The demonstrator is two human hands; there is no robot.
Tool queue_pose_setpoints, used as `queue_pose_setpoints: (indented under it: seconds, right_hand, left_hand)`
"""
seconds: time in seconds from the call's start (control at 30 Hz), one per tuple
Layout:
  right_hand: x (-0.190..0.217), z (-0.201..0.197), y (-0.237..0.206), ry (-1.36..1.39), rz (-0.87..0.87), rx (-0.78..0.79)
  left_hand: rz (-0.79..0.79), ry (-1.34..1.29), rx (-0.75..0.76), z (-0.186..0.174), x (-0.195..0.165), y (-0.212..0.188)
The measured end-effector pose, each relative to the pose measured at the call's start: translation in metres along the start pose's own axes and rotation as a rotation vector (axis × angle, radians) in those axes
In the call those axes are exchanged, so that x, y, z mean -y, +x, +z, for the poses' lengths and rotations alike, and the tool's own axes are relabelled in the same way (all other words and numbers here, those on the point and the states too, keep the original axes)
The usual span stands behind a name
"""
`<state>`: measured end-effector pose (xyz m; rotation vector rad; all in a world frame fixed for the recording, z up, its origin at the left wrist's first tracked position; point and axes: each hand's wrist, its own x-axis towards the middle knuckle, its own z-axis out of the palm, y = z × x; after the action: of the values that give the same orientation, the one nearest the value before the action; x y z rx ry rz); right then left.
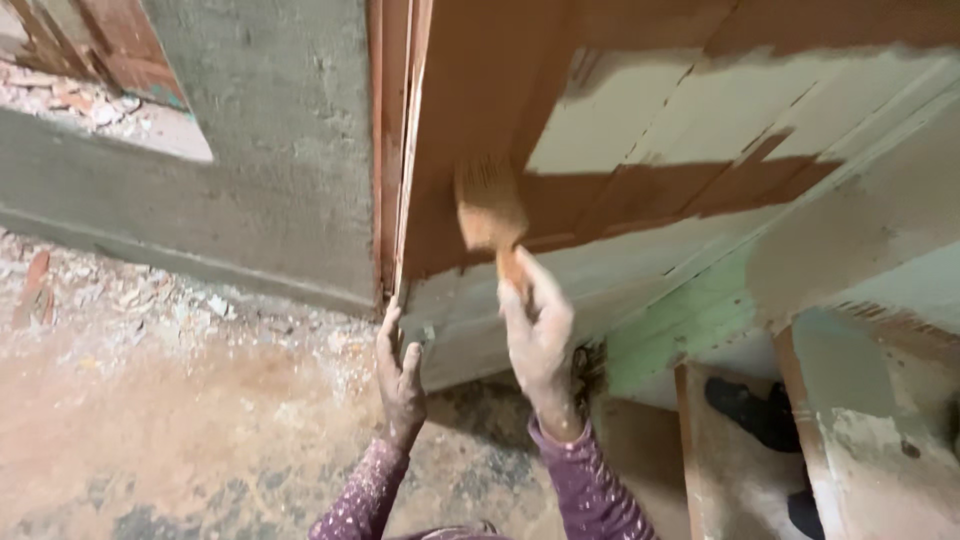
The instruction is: The person paints a wooden door panel with brown paint using a wide paintbrush, working across the recessed panels and rails of the door. They briefly dip the brush into a paint container on the stair landing and continue brushing paint over the unpainted areas.
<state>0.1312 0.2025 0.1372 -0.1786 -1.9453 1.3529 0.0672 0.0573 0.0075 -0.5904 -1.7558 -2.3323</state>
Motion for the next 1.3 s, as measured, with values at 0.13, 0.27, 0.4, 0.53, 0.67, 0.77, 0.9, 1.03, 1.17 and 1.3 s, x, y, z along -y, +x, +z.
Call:
queue_pose_setpoints:
  seconds: [0.13, 0.27, 0.4, 0.53, 0.67, 0.77, 0.9, 1.03, 1.17, 1.3]
  right_hand:
    - [-0.034, 0.026, -0.040, 0.083, 0.604, -0.017]
    - [-0.015, 0.033, -0.038, 0.015, 0.441, 0.020]
    - [0.057, 0.009, 0.004, 0.105, 0.176, -0.065]
    - [0.072, 0.015, 0.028, 0.182, 0.104, -0.140]
    - [0.021, 0.041, -0.022, -0.022, 0.108, -0.091]
    - [-0.012, 0.058, -0.062, 0.087, 0.479, -0.111]
    - [0.006, 0.056, -0.039, 0.051, 0.488, -0.104]
    - [0.075, 0.022, 0.011, 0.297, 0.238, -0.182]
    - [0.084, 0.015, 0.024, 0.363, 0.183, -0.216]
    - [0.027, 0.045, -0.025, 0.188, 0.417, -0.149]
  left_hand:
    - [0.032, -0.017, -0.029, -0.009, 0.005, 0.013]
    - [0.024, -0.014, -0.028, -0.016, 0.008, 0.019]
    - [0.029, -0.061, 0.007, -0.013, 0.006, 0.027]
    - [0.020, -0.069, 0.037, -0.011, 0.001, 0.034]
    - [0.021, -0.143, 0.084, -0.022, -0.001, 0.045]
    - [0.025, -0.157, 0.079, -0.028, -0.001, 0.057]
    - [0.007, -0.102, 0.117, -0.031, -0.003, 0.067]
    - [0.009, -0.119, 0.177, -0.029, -0.002, 0.067]
    - [-0.009, -0.137, 0.205, -0.031, 0.003, 0.063]
    - [-0.017, -0.110, 0.197, -0.035, 0.011, 0.064]
